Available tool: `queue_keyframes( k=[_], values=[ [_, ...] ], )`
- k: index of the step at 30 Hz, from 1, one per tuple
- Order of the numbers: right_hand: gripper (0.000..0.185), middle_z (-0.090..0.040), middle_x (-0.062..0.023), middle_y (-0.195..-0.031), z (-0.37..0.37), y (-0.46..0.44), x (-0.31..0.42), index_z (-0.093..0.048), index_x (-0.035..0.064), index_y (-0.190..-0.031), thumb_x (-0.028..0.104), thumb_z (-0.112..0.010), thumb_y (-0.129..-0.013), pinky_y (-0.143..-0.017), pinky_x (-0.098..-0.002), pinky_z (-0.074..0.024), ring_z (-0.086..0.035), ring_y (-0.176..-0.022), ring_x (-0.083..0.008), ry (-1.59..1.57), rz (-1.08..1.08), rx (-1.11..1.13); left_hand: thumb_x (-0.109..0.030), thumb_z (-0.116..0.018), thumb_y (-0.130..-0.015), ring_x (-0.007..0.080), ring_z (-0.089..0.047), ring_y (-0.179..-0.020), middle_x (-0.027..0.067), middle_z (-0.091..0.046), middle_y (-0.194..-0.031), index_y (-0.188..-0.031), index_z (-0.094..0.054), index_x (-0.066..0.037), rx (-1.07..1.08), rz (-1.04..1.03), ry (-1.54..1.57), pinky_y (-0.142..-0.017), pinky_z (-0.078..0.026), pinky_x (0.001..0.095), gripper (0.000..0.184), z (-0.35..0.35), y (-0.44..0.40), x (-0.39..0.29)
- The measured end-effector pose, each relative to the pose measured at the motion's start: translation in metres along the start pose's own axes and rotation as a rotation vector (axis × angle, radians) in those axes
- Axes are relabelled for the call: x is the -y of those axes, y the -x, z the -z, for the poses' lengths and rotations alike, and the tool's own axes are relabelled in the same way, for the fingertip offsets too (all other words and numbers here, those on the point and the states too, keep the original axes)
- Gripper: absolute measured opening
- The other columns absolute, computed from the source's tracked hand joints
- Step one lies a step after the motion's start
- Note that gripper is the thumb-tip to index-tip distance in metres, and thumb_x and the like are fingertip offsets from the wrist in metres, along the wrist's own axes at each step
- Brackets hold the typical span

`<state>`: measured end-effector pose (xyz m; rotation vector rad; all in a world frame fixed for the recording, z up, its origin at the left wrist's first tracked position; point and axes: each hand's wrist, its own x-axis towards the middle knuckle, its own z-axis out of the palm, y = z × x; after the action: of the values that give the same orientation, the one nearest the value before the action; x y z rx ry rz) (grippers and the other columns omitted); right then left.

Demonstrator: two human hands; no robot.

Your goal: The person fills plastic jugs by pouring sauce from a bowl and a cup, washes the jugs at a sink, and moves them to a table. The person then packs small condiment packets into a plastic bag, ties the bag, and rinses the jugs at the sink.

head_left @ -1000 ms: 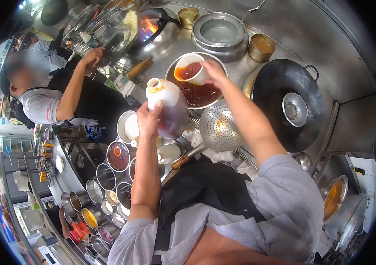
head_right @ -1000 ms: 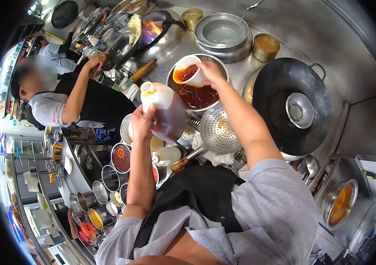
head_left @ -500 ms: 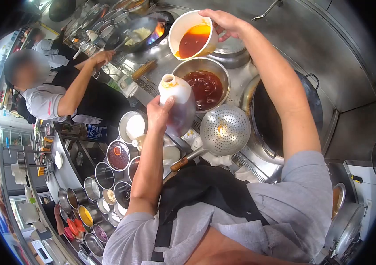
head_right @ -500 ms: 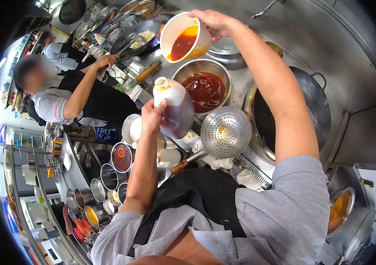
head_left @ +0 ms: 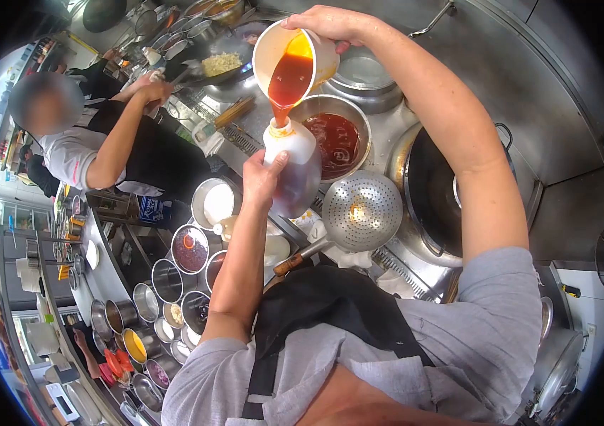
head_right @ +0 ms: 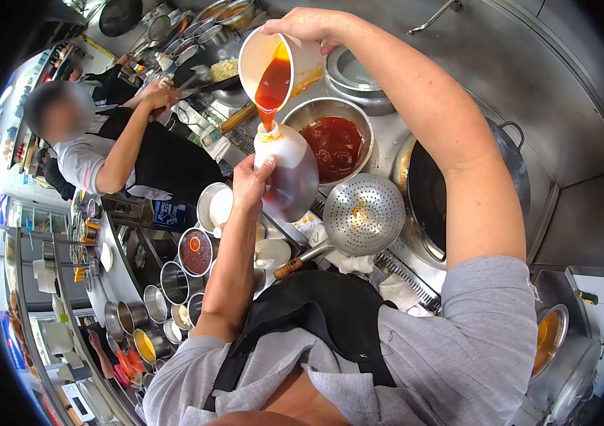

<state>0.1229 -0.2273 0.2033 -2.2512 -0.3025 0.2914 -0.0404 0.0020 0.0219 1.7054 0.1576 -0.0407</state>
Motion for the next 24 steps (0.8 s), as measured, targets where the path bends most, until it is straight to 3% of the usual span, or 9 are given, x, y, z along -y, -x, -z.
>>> queue_keyframes(
  k=[2, 4, 5, 7, 10, 17, 19, 24],
  values=[
    [0.065, -0.062, -0.0090, -0.125, 0.004, 0.005, 0.006, -0.064, 0.0193, -0.123, 0.067, -0.051, -0.080, -0.089, -0.0479, -0.0472, -0.059, -0.113, -0.0290, 0.010, -0.002, -0.021, -0.024, -0.075, -0.085, 0.0074, -0.044, -0.052, -0.0010, -0.056, -0.065, -0.090, -0.066, 0.000, 0.001, 0.003, 0.002, -0.047, -0.034, 0.0243, 0.026, -0.001, 0.002, -0.004],
    [0.049, -0.070, -0.0106, -0.098, 0.012, 0.014, 0.018, -0.072, 0.0115, -0.108, 0.052, -0.050, -0.090, -0.068, -0.0437, -0.0539, -0.067, -0.087, -0.0262, -0.132, 0.020, 0.075, -0.024, -0.075, -0.085, 0.0073, -0.044, -0.052, -0.0010, -0.056, -0.065, -0.090, -0.066, 0.000, 0.001, 0.005, 0.002, -0.047, -0.034, 0.0243, 0.026, -0.001, 0.003, -0.005],
    [0.049, -0.070, -0.0106, -0.098, 0.015, 0.017, 0.023, -0.072, 0.0115, -0.108, 0.052, -0.050, -0.090, -0.068, -0.0437, -0.0539, -0.067, -0.087, -0.0262, -0.131, 0.020, 0.074, -0.024, -0.075, -0.085, 0.0074, -0.044, -0.052, -0.0009, -0.056, -0.065, -0.090, -0.066, 0.000, -0.001, 0.004, 0.008, -0.047, -0.034, 0.0243, 0.026, 0.000, 0.003, -0.004],
    [0.045, -0.066, -0.0042, -0.089, 0.018, 0.019, 0.028, -0.071, 0.0139, -0.109, 0.051, -0.052, -0.092, -0.057, -0.0367, -0.0503, -0.062, -0.074, -0.0190, -0.026, -0.001, 0.062, -0.024, -0.075, -0.085, 0.0074, -0.044, -0.052, -0.0008, -0.056, -0.066, -0.090, -0.066, 0.000, -0.003, 0.004, 0.016, -0.047, -0.034, 0.0244, 0.026, 0.001, 0.002, -0.003],
    [0.046, -0.065, -0.0040, -0.085, 0.017, 0.019, 0.030, -0.071, 0.0131, -0.109, 0.051, -0.052, -0.091, -0.050, -0.0338, -0.0454, -0.059, -0.064, -0.0184, -0.091, 0.017, 0.045, -0.023, -0.075, -0.085, 0.0075, -0.044, -0.052, -0.0007, -0.057, -0.066, -0.090, -0.066, -0.001, -0.009, -0.011, 0.039, -0.047, -0.034, 0.0245, 0.025, 0.001, 0.000, 0.000],
    [0.046, -0.065, -0.0062, -0.091, 0.026, 0.018, 0.042, -0.071, 0.0110, -0.108, 0.050, -0.054, -0.091, -0.054, -0.0360, -0.0471, -0.060, -0.071, -0.0183, -0.057, -0.025, 0.056, -0.025, -0.076, -0.084, 0.0079, -0.044, -0.052, -0.0007, -0.056, -0.066, -0.091, -0.066, -0.001, 0.005, -0.008, 0.027, -0.048, -0.034, 0.0246, 0.027, -0.002, -0.002, -0.010],
    [0.048, -0.067, -0.0099, -0.098, 0.029, 0.012, 0.042, -0.071, 0.0093, -0.111, 0.049, -0.055, -0.091, -0.057, -0.0381, -0.0499, -0.062, -0.077, -0.0225, 0.097, 0.106, 0.083, -0.026, -0.076, -0.084, 0.0080, -0.044, -0.052, -0.0007, -0.056, -0.066, -0.091, -0.066, -0.001, 0.014, -0.020, 0.028, -0.048, -0.035, 0.0245, 0.028, -0.003, -0.002, -0.013],
    [0.048, -0.069, -0.0124, -0.101, 0.026, 0.012, 0.047, -0.070, 0.0088, -0.111, 0.049, -0.055, -0.090, -0.058, -0.0411, -0.0519, -0.064, -0.077, -0.0277, 0.202, 0.174, 0.012, -0.026, -0.075, -0.084, 0.0078, -0.044, -0.052, -0.0010, -0.056, -0.065, -0.091, -0.066, -0.001, 0.023, -0.021, 0.015, -0.048, -0.034, 0.0243, 0.028, -0.008, -0.007, -0.012]
  ],
)
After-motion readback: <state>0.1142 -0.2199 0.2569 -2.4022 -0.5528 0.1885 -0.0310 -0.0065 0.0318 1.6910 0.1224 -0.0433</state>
